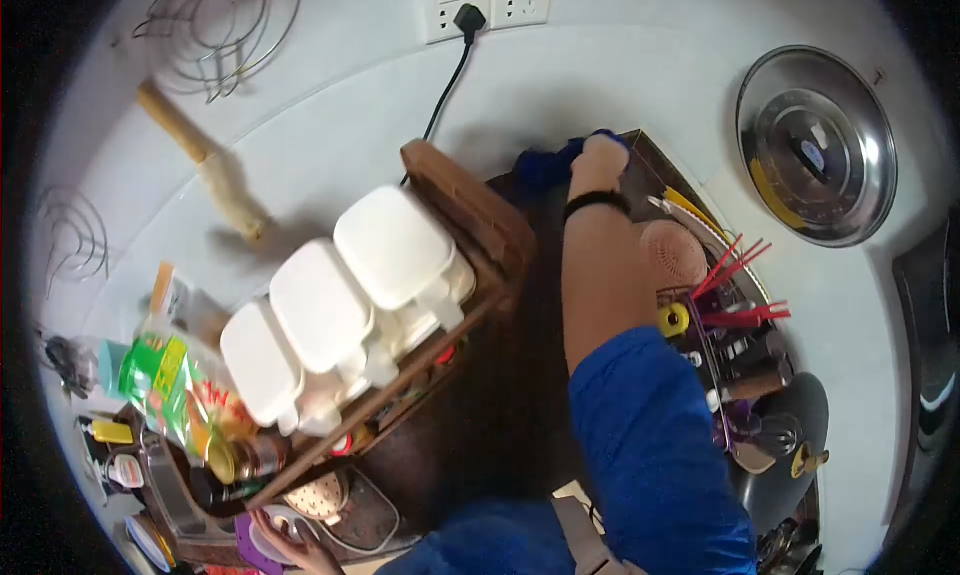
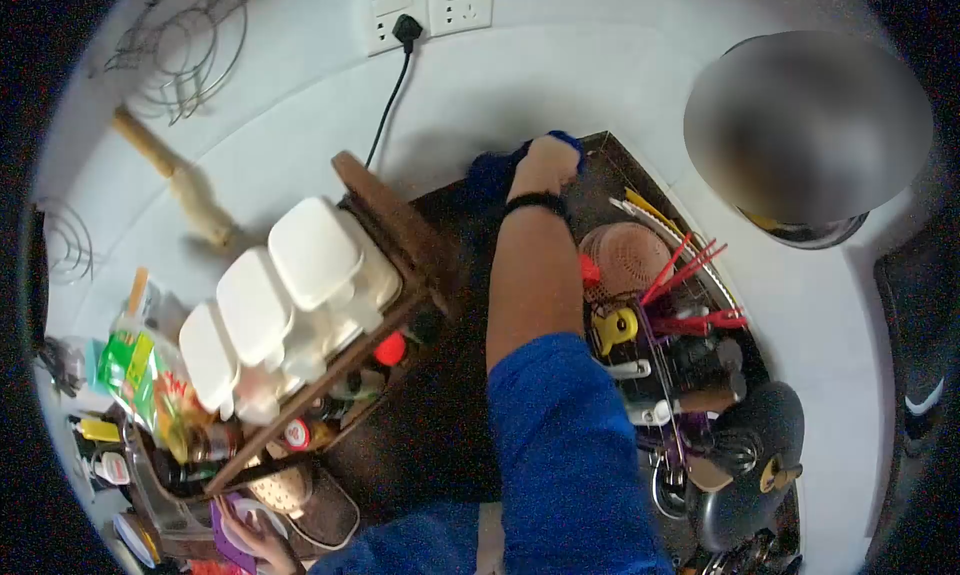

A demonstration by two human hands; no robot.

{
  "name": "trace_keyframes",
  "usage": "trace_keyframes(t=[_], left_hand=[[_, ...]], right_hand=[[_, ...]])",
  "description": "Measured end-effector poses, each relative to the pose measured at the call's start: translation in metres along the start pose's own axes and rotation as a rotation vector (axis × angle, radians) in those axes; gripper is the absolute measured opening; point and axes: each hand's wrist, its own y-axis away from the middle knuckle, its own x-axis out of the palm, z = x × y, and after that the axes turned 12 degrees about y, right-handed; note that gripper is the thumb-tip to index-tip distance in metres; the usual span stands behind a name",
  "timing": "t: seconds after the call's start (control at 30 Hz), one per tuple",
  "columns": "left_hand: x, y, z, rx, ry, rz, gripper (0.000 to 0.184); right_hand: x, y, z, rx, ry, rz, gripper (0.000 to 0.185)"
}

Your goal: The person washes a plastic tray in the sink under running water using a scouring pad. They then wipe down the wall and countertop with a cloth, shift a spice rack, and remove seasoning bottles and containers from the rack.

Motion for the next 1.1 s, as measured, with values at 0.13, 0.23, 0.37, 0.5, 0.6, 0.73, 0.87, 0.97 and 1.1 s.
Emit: trace_keyframes(t=[0.13,0.23,0.37,0.5,0.6,0.73,0.87,0.97,1.1], left_hand=[[0.041,-0.006,-0.021,-0.358,0.353,-0.086,0.069],[0.039,0.018,-0.003,-0.316,0.087,-0.015,0.064],[0.024,0.021,0.022,-0.435,-0.138,0.174,0.07],[0.047,0.003,-0.008,-0.511,-0.12,0.137,0.066],[0.061,-0.007,-0.018,-0.532,-0.13,0.143,0.062],[0.074,-0.015,-0.021,-0.538,-0.115,0.136,0.057],[0.084,-0.019,-0.021,-0.533,-0.071,0.141,0.053],[0.087,-0.018,-0.021,-0.513,-0.013,0.125,0.049],[0.093,-0.016,-0.023,-0.492,0.086,0.112,0.045]], right_hand=[[0.02,-0.109,-0.017,0.798,-0.778,-0.256,0.022],[0.061,-0.155,-0.05,0.626,-0.49,-0.172,0.033],[0.144,-0.203,-0.09,0.559,-0.475,0.053,0.049],[0.251,-0.255,-0.118,0.552,-0.627,0.019,0.062],[0.274,-0.267,-0.127,0.546,-0.631,0.139,0.072],[0.205,-0.223,-0.077,0.473,-0.409,0.341,0.066],[0.2,-0.2,-0.059,0.411,-0.288,0.356,0.054],[0.207,-0.181,-0.046,0.171,-0.039,0.34,0.043],[0.196,-0.129,-0.011,0.018,0.032,0.513,0.039]])
